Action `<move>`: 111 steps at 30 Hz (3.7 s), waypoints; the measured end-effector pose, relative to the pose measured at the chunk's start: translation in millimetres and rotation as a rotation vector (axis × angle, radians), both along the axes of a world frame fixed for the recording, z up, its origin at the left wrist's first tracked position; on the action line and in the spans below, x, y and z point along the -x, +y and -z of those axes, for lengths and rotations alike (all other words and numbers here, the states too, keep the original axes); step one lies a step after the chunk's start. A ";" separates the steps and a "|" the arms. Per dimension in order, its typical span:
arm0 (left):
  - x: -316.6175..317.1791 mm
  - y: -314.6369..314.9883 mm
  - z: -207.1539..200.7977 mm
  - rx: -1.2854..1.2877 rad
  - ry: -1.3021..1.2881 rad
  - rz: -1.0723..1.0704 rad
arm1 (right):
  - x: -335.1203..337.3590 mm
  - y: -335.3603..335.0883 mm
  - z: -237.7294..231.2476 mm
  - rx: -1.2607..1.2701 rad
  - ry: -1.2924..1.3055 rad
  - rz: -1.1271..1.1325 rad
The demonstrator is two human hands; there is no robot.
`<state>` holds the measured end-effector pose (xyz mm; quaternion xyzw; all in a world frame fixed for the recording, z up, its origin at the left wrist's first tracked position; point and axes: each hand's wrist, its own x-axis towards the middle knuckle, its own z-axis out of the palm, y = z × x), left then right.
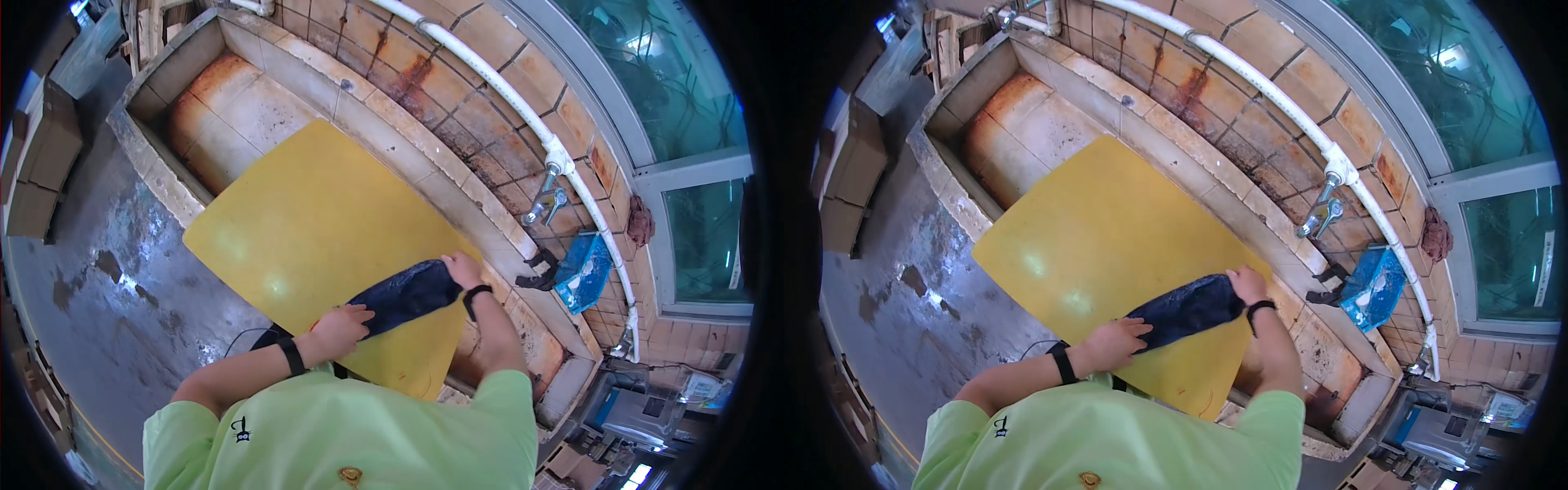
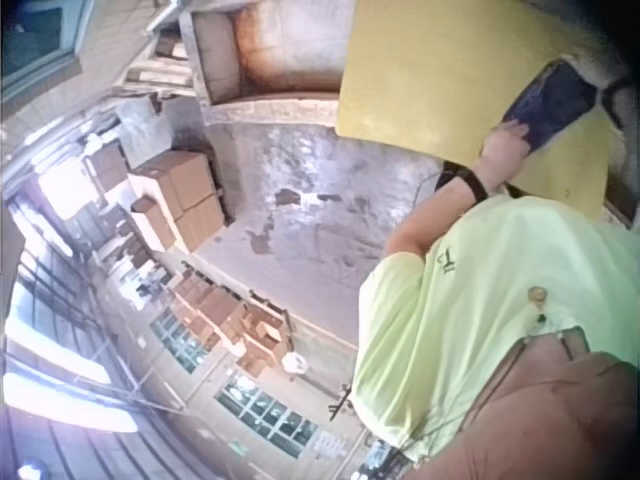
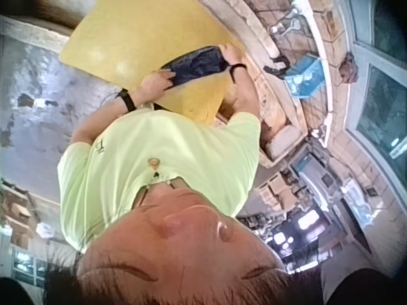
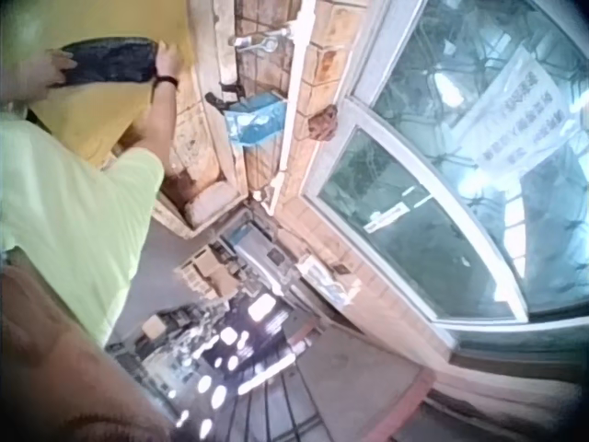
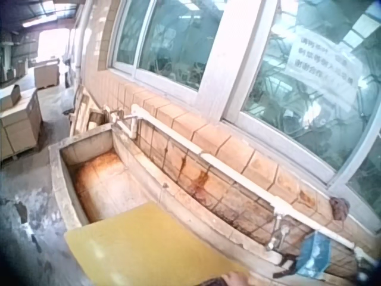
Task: Wash the cloth and wring it out.
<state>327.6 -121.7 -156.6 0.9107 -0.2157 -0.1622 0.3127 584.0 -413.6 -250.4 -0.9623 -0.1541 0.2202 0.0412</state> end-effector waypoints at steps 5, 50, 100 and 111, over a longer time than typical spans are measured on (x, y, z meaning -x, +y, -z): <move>-8.8 -7.3 -4.1 0.081 0.079 -0.253 | 19.9 -17.0 -54.9 -0.482 0.636 0.261; -76.8 84.0 -90.4 0.381 -0.362 -0.706 | 17.8 41.1 -168.9 -0.820 -0.665 -0.297; -1.3 39.9 -23.9 -0.460 -0.003 -0.479 | 134.3 140.5 -48.7 -0.391 -0.503 -0.451; 1.7 41.3 -1.4 -0.304 0.076 -0.391 | 150.7 162.0 -65.1 -0.498 -0.242 -0.463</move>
